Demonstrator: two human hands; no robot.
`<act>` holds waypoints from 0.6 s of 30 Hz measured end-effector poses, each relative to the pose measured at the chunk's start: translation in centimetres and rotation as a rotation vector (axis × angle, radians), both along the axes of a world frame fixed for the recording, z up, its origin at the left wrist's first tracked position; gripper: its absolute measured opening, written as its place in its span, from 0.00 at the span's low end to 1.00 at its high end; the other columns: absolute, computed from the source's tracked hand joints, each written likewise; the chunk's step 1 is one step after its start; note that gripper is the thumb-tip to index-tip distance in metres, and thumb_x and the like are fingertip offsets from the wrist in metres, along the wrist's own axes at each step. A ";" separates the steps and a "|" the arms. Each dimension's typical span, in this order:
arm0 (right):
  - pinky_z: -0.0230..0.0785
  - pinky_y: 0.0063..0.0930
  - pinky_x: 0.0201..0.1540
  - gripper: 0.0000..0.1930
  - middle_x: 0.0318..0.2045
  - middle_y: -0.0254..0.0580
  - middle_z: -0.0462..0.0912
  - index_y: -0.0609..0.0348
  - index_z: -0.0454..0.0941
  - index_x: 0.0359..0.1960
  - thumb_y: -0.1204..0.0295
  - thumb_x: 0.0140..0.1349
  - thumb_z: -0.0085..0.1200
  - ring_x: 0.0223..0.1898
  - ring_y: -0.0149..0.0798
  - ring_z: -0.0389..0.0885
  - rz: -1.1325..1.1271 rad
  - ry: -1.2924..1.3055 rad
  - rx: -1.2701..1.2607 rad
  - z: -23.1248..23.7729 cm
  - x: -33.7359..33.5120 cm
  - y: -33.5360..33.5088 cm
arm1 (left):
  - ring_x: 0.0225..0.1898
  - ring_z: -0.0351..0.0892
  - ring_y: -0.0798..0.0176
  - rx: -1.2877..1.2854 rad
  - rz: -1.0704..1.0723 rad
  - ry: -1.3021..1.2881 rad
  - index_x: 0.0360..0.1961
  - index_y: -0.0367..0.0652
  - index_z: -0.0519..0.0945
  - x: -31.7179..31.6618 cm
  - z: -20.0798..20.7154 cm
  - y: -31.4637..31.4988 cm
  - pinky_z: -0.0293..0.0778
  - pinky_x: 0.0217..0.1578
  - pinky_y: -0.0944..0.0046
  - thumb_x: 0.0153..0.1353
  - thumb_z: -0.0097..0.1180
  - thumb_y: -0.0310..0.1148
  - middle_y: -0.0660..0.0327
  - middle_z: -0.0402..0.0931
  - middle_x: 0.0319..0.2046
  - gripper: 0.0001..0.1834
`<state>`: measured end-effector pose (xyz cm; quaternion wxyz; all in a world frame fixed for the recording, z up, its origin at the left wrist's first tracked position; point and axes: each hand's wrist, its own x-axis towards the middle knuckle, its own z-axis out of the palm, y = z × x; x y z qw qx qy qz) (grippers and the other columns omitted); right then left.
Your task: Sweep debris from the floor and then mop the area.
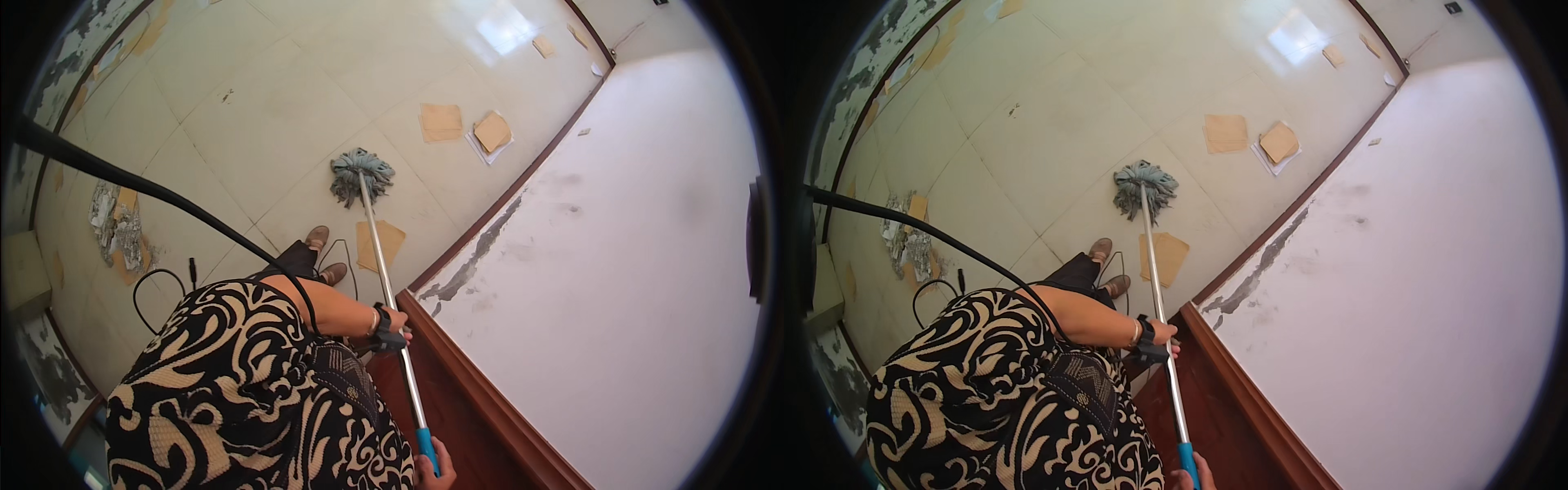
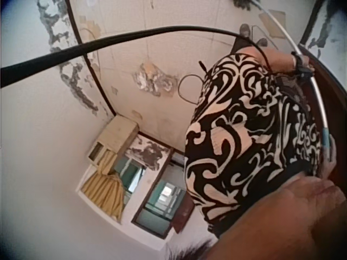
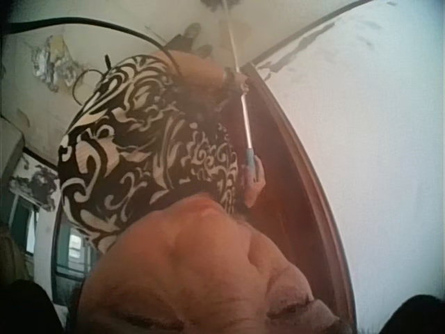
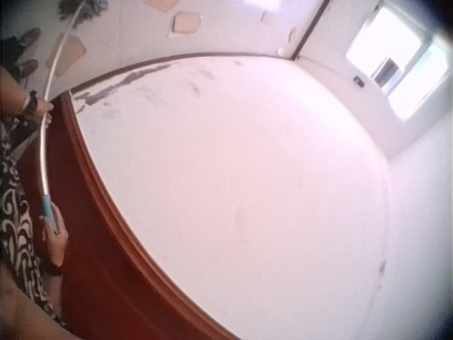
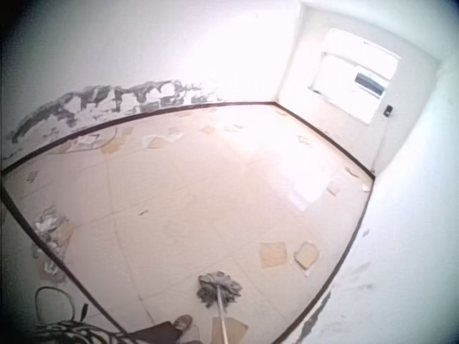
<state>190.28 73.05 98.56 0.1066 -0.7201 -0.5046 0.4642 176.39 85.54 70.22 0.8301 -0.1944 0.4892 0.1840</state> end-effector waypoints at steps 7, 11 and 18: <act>0.56 0.15 0.13 0.11 0.14 0.34 0.71 0.64 0.70 0.37 0.74 0.52 0.47 0.11 0.23 0.64 0.060 0.092 0.286 -6.8 -0.8 2.2 | 0.28 0.74 0.57 0.068 0.084 -0.016 0.46 0.35 0.57 -4.1 -6.6 4.4 0.76 0.27 0.55 0.57 0.38 0.36 0.50 0.68 0.38 0.19; 0.57 0.13 0.16 0.22 0.17 0.34 0.70 0.62 0.61 0.51 0.79 0.51 0.45 0.14 0.20 0.64 0.056 0.358 0.029 -11.1 -1.8 6.5 | 0.26 0.74 0.58 0.340 0.129 -0.001 0.36 0.30 0.65 -5.1 -5.8 6.5 0.74 0.29 0.59 0.56 0.43 0.40 0.54 0.71 0.25 0.20; 0.56 0.37 0.49 0.23 0.48 0.53 0.60 0.60 0.63 0.47 0.75 0.46 0.50 0.49 0.52 0.61 0.593 0.027 0.666 -16.6 -9.1 15.3 | 0.31 0.74 0.63 0.722 0.012 0.095 0.34 0.32 0.68 -7.6 -2.0 7.1 0.72 0.31 0.65 0.55 0.46 0.37 0.57 0.72 0.28 0.15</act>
